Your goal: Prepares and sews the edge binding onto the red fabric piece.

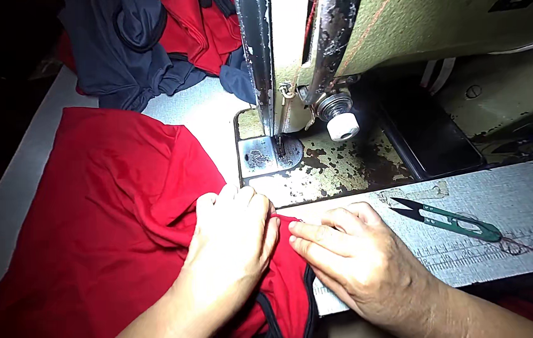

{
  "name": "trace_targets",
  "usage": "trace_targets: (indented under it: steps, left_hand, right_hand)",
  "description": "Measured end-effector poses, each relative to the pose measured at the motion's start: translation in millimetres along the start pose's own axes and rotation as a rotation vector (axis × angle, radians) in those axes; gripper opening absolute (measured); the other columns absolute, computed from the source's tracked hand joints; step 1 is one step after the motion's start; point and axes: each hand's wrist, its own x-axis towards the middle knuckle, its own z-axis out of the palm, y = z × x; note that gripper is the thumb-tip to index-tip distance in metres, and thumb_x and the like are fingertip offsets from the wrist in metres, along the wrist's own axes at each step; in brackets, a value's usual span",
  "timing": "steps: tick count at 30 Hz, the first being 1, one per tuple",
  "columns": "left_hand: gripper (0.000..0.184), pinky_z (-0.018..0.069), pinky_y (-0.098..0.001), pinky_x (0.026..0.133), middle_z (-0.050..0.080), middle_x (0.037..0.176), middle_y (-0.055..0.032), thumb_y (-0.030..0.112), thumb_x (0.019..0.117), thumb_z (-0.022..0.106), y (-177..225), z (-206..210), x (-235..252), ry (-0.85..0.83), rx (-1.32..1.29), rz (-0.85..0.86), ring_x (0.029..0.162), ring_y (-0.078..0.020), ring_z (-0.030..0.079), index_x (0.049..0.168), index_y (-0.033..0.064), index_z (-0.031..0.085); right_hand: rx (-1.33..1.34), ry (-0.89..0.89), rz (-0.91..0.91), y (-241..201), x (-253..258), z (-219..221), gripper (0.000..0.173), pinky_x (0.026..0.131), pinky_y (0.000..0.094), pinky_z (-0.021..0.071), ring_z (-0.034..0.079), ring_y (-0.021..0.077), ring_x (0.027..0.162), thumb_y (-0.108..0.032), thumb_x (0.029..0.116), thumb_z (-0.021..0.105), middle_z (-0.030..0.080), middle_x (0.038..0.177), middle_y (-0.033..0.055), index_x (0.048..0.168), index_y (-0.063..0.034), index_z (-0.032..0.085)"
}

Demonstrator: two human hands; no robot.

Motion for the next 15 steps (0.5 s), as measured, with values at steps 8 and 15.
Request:
trace_targets:
  steps: [8, 15]
  left_hand:
    - [0.03, 0.0384, -0.0492, 0.084, 0.061, 0.082, -0.002, 0.036, 0.0995, 0.05, -44.9, 8.5, 63.6, -0.069, -0.187, 0.015, 0.088, -0.0226, 0.059, 0.091, 0.0148, 0.07]
    - [0.033, 0.0357, -0.0454, 0.083, 0.058, 0.078, 0.0018, 0.04, 0.0984, 0.048, -65.1, 24.4, 91.8, 0.006, -0.215, 0.092, 0.087, -0.0191, 0.056, 0.082, 0.0187, 0.067]
  right_hand:
    - [-0.064, -0.042, 0.009, 36.9, 42.4, 8.8, 0.026, 0.078, 0.0385, 0.0431, 0.063, 0.0206, 0.095, -0.021, 0.1004, 0.053, 0.075, 0.112, -0.002, 0.103, -0.0162, 0.078]
    - [-0.085, 0.008, 0.112, 40.1, 49.5, 18.4, 0.027, 0.078, 0.0385, 0.0412, 0.061, 0.0208, 0.094, -0.018, 0.0992, 0.054, 0.075, 0.116, -0.002, 0.109, -0.0155, 0.079]
